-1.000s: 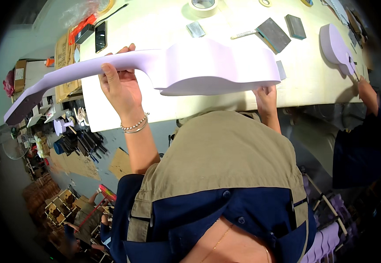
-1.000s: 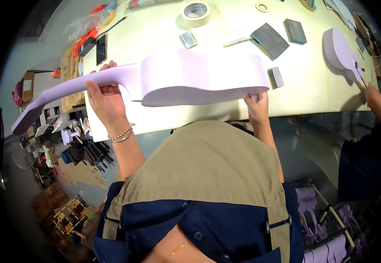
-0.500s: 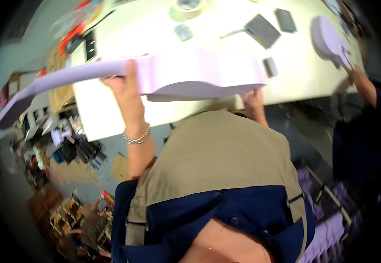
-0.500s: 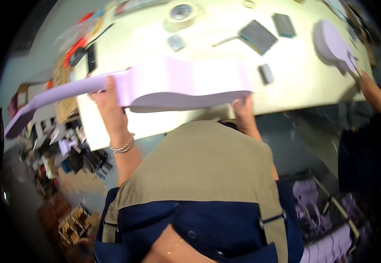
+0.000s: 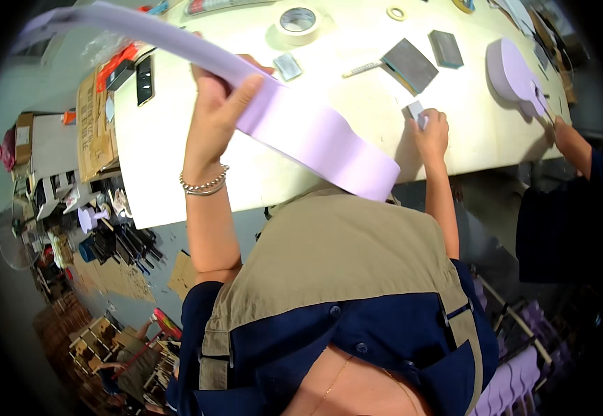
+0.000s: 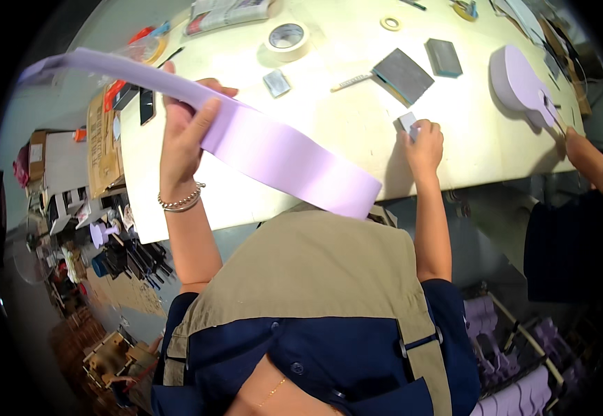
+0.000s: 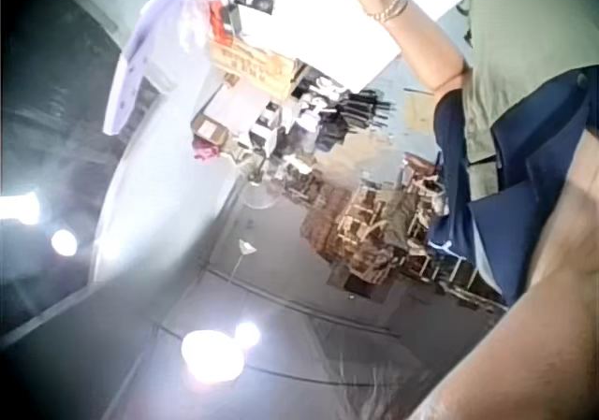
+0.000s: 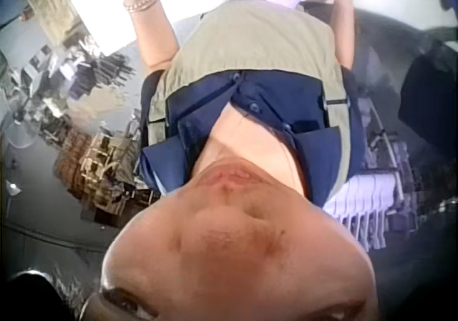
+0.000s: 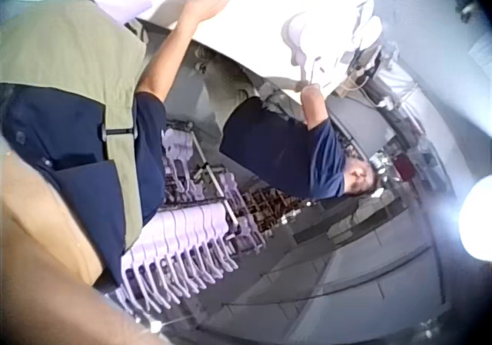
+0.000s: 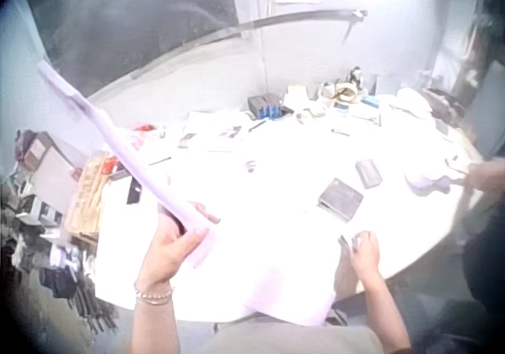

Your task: The person sands the body and neck of a light purple ukulele with sanding blocks, then uses a small tool to clean the edges of the tuning holes on the headstock. The person places the finished ukulele on a rack and repeats the process with another ukulele.

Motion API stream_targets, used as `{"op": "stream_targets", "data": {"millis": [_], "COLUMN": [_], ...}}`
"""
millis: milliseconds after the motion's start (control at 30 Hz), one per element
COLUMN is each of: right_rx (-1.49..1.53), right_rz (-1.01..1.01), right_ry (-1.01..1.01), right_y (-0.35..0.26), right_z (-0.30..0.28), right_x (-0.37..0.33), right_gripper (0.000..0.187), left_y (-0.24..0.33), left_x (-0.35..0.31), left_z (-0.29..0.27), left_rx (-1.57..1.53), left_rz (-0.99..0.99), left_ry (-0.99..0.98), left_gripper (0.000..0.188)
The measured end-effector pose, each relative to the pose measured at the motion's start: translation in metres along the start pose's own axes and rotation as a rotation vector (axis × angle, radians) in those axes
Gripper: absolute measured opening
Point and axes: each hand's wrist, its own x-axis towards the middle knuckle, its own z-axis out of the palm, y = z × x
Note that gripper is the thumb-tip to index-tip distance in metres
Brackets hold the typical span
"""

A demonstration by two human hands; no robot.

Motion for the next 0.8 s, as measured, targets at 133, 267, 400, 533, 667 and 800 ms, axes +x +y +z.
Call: {"op": "stream_targets", "data": {"millis": [133, 267, 400, 533, 667, 800], "right_rx": [0.913, 1.010, 0.926, 0.906, 0.648, 0.616], "right_rz": [0.141, -0.274, -0.919, -1.336, -1.453, -1.443], "right_ry": [-0.099, -0.256, -0.250, -0.230, -0.307, -0.006], "right_y": [-0.035, -0.107, -0.166, -0.191, -0.198, -0.193], "right_z": [-0.020, -0.077, -0.123, -0.129, -0.143, -0.136], "right_x": [0.036, 0.055, 0.068, 0.095, 0.115, 0.146], "right_gripper": [0.041, 0.038, 0.030, 0.049, 0.054, 0.064], "left_y": [0.003, -0.003, -0.006, -0.001, -0.016, -0.014], "left_x": [-0.003, -0.001, -0.001, 0.007, 0.030, 0.067], "left_z": [0.008, 0.014, 0.016, 0.026, 0.017, 0.021], "left_rx": [-0.064, -0.074, -0.094, -0.015, 0.114, -0.015], "left_rz": [0.075, 0.096, 0.039, 0.040, 0.129, 0.006], "left_ry": [-0.065, 0.007, 0.166, 0.179, 0.155, 0.120], "left_gripper": [0.089, 0.085, 0.070, 0.070, 0.071, 0.070]}}
